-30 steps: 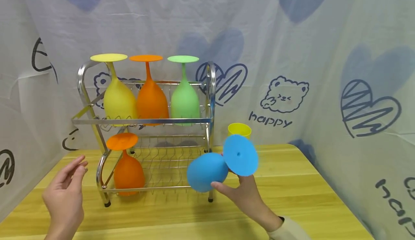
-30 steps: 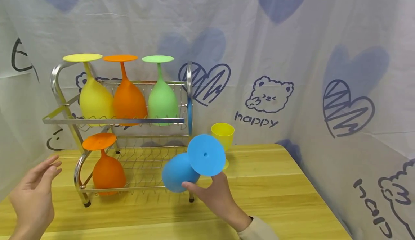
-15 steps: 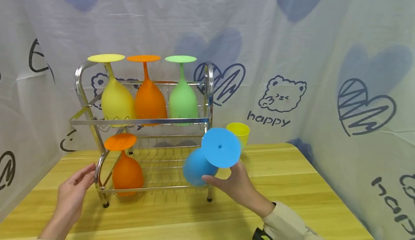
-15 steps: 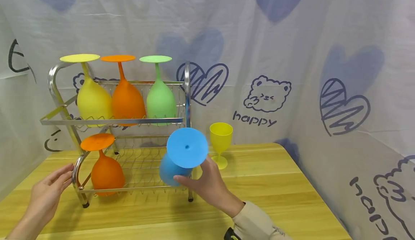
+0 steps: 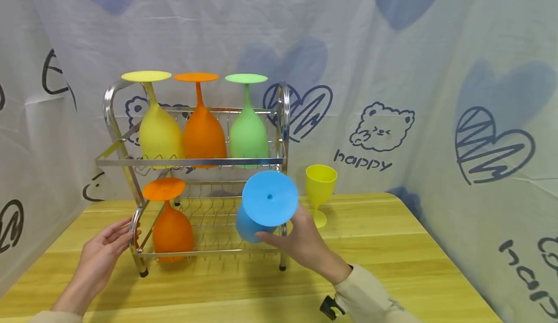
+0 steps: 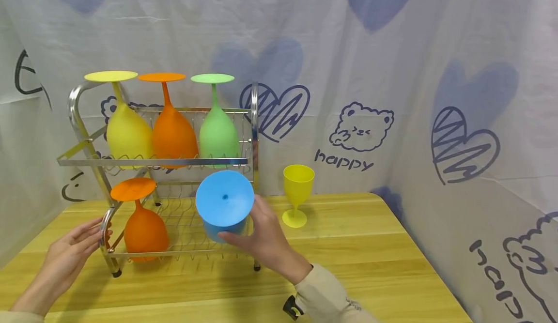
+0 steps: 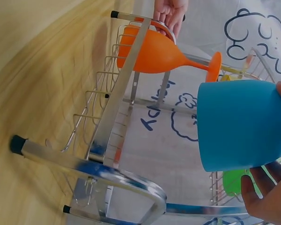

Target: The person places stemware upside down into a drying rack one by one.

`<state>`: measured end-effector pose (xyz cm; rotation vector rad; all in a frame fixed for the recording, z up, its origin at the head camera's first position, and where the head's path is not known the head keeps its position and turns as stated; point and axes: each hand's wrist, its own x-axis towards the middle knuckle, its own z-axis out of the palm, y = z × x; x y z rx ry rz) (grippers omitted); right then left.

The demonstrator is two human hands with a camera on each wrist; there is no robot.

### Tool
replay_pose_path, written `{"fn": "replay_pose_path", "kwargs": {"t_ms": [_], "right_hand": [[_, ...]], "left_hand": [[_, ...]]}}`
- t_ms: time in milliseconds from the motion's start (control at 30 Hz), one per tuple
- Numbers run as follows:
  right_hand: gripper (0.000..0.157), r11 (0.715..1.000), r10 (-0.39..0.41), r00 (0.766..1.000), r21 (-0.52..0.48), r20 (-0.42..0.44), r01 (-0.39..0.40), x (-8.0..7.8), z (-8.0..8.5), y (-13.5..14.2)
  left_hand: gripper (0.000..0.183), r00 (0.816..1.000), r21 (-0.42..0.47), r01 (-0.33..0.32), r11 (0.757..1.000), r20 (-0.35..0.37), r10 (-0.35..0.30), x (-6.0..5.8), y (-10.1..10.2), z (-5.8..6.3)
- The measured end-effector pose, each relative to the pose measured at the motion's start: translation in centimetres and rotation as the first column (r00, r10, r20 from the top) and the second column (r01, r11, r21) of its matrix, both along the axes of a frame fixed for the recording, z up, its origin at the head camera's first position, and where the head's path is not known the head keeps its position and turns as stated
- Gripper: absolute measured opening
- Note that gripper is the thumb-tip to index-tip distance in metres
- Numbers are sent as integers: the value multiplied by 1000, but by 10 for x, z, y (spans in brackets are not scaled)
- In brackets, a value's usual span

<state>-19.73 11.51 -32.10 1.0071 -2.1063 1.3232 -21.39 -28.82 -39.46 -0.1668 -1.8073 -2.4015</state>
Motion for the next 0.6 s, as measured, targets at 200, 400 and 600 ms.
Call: {"fn": "replay_pose_path", "kwargs": {"t_ms": [200, 400, 600], "right_hand": [[85, 1000, 25, 999, 18, -29, -25, -5, -2, -14], [83, 998, 23, 999, 64, -33, -21, -11, -11, -26], [77, 985, -64, 997, 163, 33, 57, -18, -23, -37]], "left_hand": [[29, 1000, -19, 0, 1000, 3, 0, -1, -2, -3], [30, 1000, -32, -18, 999, 18, 19, -1, -1, -3], [28, 999, -20, -33, 999, 20, 34, -1, 0, -4]]}}
